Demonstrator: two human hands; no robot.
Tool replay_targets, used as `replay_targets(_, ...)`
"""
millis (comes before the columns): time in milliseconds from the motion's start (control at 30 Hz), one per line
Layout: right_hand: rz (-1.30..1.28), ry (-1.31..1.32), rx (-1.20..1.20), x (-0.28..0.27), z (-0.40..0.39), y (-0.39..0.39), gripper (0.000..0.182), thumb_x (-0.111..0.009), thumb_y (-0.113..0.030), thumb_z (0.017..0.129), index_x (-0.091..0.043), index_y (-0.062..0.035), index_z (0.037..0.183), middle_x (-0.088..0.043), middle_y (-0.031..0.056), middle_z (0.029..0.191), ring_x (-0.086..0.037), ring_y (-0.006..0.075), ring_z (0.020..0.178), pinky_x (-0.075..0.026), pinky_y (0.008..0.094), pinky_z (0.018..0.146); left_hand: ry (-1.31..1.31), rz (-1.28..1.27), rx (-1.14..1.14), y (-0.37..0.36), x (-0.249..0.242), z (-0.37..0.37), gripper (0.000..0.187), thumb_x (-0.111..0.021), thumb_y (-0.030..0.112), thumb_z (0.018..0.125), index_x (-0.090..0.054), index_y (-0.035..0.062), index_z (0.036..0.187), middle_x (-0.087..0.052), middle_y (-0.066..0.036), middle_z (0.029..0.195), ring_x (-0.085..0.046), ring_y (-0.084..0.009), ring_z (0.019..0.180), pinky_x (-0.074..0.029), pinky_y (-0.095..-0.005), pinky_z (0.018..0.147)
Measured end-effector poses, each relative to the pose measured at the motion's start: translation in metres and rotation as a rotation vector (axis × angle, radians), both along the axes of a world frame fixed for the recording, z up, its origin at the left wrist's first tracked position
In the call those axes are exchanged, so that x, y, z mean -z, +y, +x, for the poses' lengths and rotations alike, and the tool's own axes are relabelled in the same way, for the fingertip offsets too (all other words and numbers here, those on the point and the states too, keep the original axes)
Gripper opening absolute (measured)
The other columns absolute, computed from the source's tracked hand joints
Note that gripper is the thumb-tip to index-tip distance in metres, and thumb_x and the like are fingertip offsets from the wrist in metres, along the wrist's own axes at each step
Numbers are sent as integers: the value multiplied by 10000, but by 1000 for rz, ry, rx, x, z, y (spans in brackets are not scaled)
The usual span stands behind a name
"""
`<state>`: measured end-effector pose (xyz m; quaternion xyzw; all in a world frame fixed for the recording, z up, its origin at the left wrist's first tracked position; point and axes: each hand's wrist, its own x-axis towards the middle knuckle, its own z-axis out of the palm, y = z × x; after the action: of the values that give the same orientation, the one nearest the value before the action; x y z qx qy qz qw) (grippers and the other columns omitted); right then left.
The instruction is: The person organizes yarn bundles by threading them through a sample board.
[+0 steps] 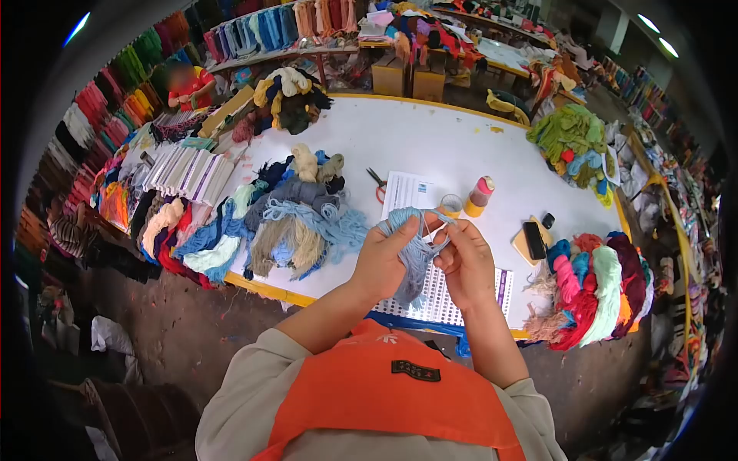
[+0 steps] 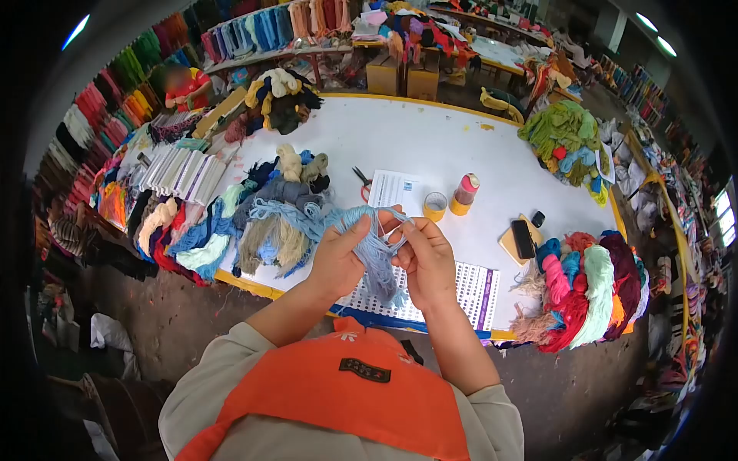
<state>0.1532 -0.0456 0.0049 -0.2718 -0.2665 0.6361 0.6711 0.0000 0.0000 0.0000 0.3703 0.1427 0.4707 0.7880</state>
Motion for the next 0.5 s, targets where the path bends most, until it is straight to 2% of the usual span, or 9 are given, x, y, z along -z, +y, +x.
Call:
replay_targets(67,-22,-158,60,-3,-3,-3,163,-641,-130,924,-634,-31,1053,-639,10,836,-547,43,669,-510,209,627,54,18,-42,-2,-1,1,379,-542,242,996,-586,-23,1264,-569,-166,1331,-572,-227,1183,-467,-364,991)
replay_targets(100,-30,-152,61,-5,-7,-4,163,-641,-130,924,-634,-31,1053,-639,10,836,-547,43,669,-510,209,627,59,9,-40,-3,-1,2,379,-542,242,996,-586,-23,1264,-569,-166,1331,-572,-227,1183,-467,-364,991)
replay_targets(167,-36,-443,134,-10,-10,-5,133,-659,-127,913,-658,-30,1004,-630,-14,833,-539,29,691,-494,199,621,111,89,-41,-7,-3,5,353,-537,210,994,-596,-26,1251,-574,-162,1327,-572,-212,1178,-472,-348,971)
replay_targets(400,-33,-450,154,-8,-7,-3,122,-658,-90,896,-673,-27,999,-634,-19,830,-538,28,700,-481,193,616,79,47,-11,-7,-5,9,330,-551,159,978,-606,-34,1239,-583,-153,1318,-579,-203,1154,-480,-339,943)
replay_targets(500,-32,-509,185,-3,-7,-3,133,-644,-75,891,-673,-21,1009,-625,-22,810,-529,25,682,-476,193,603,239,70,-69,-10,-10,13,303,-567,92,945,-625,-46,1209,-611,-131,1282,-586,-180,1120,-476,-313,931)
